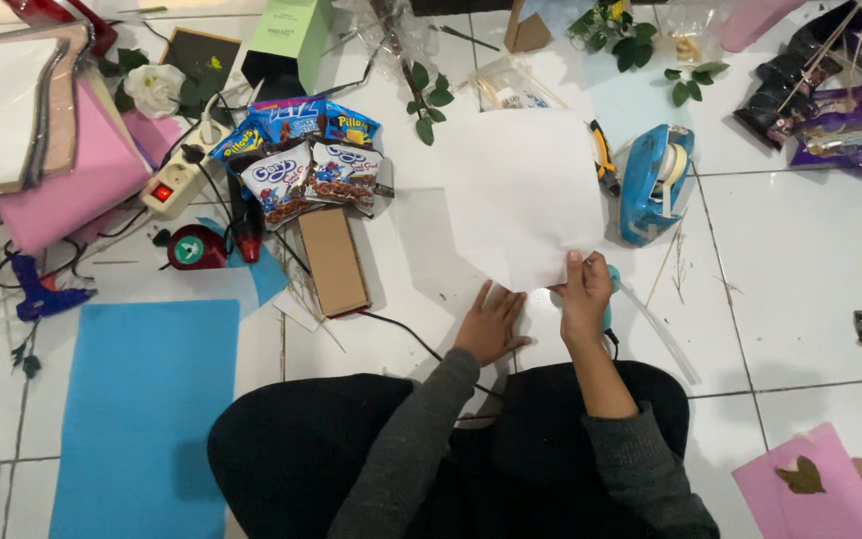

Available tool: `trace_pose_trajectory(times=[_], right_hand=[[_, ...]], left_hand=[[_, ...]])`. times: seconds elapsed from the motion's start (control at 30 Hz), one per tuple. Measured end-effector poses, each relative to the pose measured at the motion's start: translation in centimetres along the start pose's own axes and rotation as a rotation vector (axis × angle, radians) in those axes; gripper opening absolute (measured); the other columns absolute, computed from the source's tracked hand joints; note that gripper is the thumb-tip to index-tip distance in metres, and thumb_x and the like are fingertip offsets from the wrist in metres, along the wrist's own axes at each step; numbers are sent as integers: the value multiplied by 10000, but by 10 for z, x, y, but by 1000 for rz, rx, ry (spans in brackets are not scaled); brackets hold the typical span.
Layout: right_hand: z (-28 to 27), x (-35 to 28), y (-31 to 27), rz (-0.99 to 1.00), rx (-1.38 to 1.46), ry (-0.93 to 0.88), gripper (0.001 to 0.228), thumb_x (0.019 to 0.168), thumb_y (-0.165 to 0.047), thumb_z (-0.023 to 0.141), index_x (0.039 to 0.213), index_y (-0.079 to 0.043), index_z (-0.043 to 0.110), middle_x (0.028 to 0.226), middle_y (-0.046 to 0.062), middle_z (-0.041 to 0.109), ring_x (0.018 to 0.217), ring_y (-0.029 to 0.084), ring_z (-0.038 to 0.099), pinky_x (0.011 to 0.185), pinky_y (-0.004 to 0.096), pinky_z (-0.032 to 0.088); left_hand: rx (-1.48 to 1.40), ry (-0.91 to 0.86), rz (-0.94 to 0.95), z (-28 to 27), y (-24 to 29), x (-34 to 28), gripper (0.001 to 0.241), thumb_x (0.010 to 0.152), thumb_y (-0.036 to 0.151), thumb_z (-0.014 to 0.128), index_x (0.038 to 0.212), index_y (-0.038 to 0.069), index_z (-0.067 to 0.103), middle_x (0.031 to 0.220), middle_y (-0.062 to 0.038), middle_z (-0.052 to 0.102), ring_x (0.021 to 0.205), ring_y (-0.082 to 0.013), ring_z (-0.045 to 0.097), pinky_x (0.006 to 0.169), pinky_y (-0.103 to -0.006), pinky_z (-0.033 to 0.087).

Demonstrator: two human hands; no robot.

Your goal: The person constructs a decorative arrangement by cutting a white paper sheet into strips with a utility knife and gluing them onto a base with a glue gun to secure snacks.

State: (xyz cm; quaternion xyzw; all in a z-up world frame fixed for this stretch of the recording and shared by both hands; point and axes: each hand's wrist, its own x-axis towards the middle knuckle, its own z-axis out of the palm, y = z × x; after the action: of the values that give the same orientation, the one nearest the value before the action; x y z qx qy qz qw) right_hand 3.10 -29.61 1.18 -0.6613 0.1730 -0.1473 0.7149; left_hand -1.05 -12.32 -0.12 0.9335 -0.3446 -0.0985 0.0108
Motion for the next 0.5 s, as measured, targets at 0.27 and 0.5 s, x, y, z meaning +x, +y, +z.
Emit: trace_pose_trajectory(times=[0.27,0.5], right_hand=[[0,-5,5,9,15,-6,181,1045,-232,551,1153,-87,561,1041,119,666,869,234,686,697,423,635],[14,-17,-30,38,44,37,156,1033,-208,558,1137,-93,570,1021,120,671,849,241,694,659,432,639]], left_hand=[[33,520,-4,61,-49,-17,231,923,290,574,903,83,675,845,-112,629,908,-287,593,904,-490,371],[21,-77,26,34,-8,21,737,1008,568,288,1550,85,158,1603,-117,202,1491,-288,134,1229,-537,3]])
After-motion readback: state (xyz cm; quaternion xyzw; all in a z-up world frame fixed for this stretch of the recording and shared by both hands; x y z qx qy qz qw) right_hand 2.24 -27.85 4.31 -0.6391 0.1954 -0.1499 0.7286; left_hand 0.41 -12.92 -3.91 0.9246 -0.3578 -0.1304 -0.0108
